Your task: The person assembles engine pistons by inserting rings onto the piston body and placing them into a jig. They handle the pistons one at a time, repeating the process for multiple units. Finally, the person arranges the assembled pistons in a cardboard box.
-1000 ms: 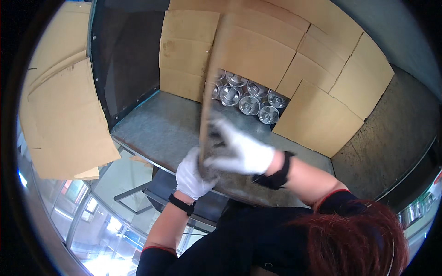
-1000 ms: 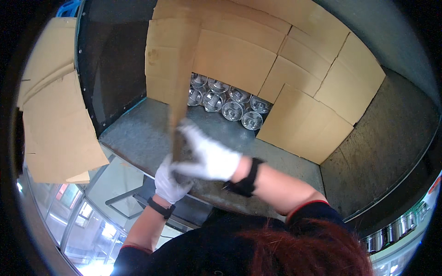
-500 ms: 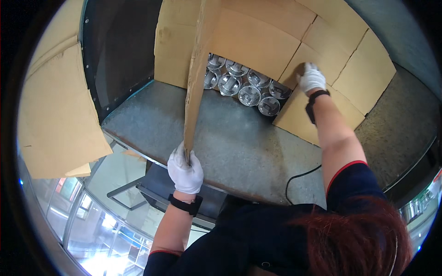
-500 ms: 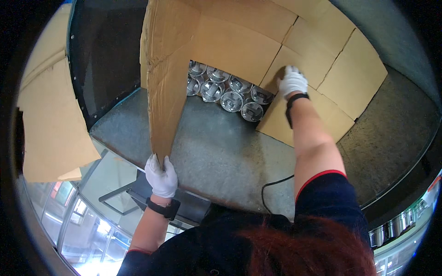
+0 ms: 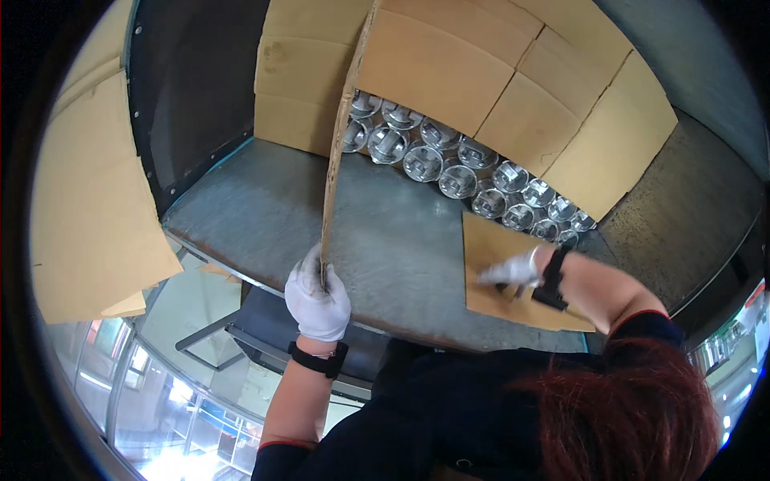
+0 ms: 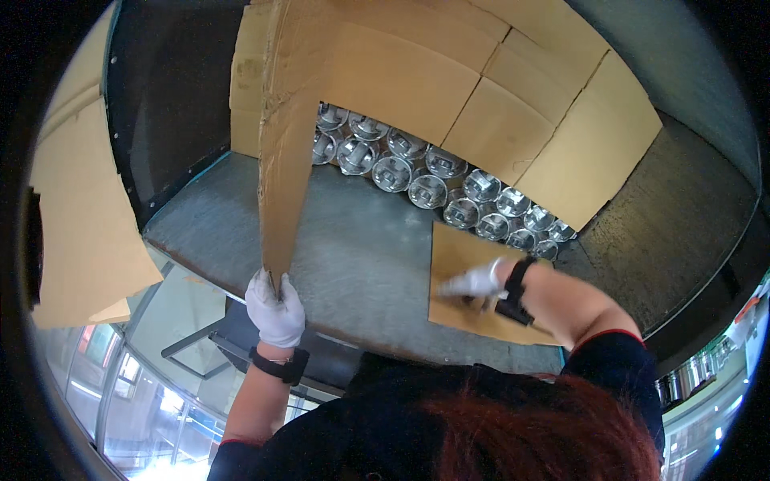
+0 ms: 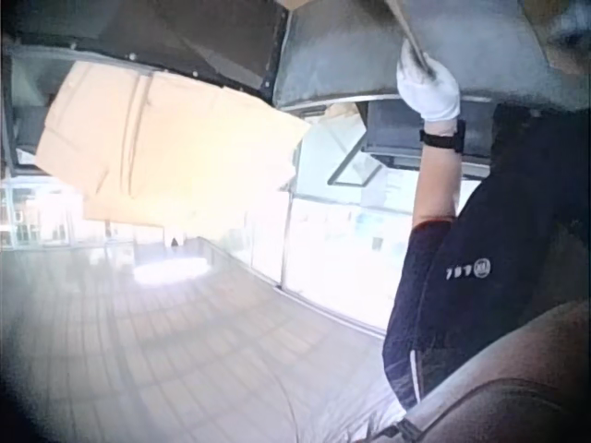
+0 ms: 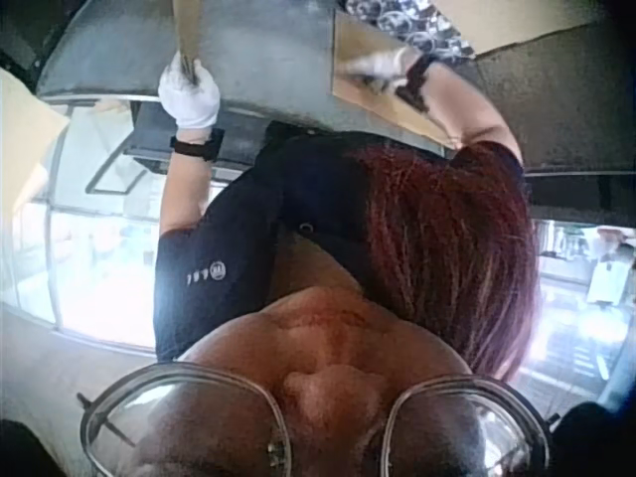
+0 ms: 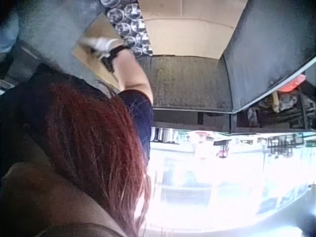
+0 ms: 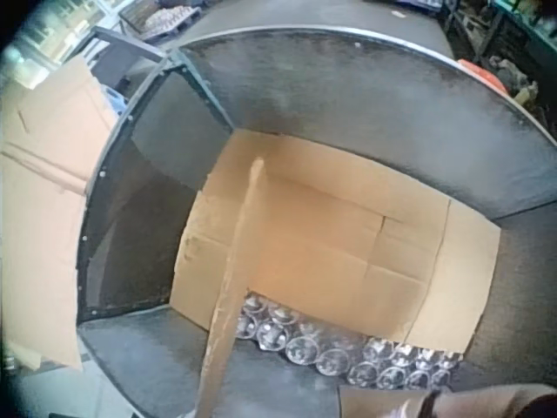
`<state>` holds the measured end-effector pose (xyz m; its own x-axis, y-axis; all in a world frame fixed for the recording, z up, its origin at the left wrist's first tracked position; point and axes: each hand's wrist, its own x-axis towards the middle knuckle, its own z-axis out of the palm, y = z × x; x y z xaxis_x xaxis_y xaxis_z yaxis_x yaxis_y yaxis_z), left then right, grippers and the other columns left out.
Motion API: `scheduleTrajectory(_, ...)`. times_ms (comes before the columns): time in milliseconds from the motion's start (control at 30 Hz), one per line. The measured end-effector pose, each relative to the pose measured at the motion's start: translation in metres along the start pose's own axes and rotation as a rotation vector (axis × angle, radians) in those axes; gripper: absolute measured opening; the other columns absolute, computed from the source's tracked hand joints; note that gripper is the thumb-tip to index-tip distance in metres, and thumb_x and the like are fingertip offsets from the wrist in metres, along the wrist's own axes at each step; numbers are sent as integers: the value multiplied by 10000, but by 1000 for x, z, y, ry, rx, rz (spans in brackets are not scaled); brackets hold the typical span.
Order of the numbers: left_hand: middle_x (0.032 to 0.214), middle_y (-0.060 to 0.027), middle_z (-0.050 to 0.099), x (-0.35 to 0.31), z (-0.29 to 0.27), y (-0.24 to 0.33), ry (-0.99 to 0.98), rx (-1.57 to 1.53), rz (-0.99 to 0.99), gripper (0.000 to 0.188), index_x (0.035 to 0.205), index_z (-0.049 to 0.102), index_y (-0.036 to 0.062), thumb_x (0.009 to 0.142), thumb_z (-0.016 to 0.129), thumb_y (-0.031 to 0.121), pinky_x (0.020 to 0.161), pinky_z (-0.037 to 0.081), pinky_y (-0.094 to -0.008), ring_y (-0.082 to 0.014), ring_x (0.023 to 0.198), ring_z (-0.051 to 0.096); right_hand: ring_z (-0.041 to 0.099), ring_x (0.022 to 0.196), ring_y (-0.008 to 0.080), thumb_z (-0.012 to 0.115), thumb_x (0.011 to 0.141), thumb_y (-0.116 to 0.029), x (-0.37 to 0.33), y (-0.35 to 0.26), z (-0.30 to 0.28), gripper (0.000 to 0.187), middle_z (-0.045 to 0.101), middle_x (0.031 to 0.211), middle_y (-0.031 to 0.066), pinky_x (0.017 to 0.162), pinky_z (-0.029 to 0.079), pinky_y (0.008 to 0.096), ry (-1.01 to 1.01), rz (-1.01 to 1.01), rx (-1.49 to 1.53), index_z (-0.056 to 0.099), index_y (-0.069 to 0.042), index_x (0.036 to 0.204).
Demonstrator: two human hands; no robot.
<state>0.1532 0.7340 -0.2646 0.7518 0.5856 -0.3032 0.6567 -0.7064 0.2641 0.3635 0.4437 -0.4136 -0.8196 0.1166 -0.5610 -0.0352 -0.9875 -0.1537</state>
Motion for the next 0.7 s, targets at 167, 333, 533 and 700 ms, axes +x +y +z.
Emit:
scheduleTrajectory(167, 1032, -197, 684, -4, 2, 1, 7, 46, -2, 420, 1242, 605, -1, 822, 609, -23, 776, 520, -460, -394, 871, 647, 659, 1103, 275, 562, 978, -532, 46, 26, -54, 579, 685, 1210, 175, 900, 541, 421, 422, -163, 13, 665, -31, 1252)
scheduleTrajectory(333, 1016, -199, 688, 3, 3, 1, 63, 54, 54, 412, 1221, 618, 3, 809, 615, -25, 770, 522, -459, -399, 855, 648, 600, 1179, 308, 629, 968, -401, 108, 40, -190, 579, 665, 1218, 165, 994, 511, 416, 595, -754, 1733, 510, -12, 1381)
scheduleTrajectory(533, 984, -191, 695, 1, -2, 6, 32, 8, -14, 393, 1199, 638, 16, 807, 627, -13, 749, 524, -460, -393, 839, 651, 567, 1117, 304, 604, 966, -438, 119, 33, -208, 542, 635, 1256, 125, 932, 501, 428, 1202, -446, 1322, 518, -74, 1359)
scheduleTrajectory(700, 955, -184, 700, 9, -1, 4, 47, -2, 17, 378, 1198, 640, 19, 820, 644, 15, 736, 528, -467, -393, 827, 656, 583, 804, 259, 548, 993, -476, 125, 50, -206, 388, 685, 1032, 60, 736, 507, 401, 900, -1121, 2009, 646, -151, 1181)
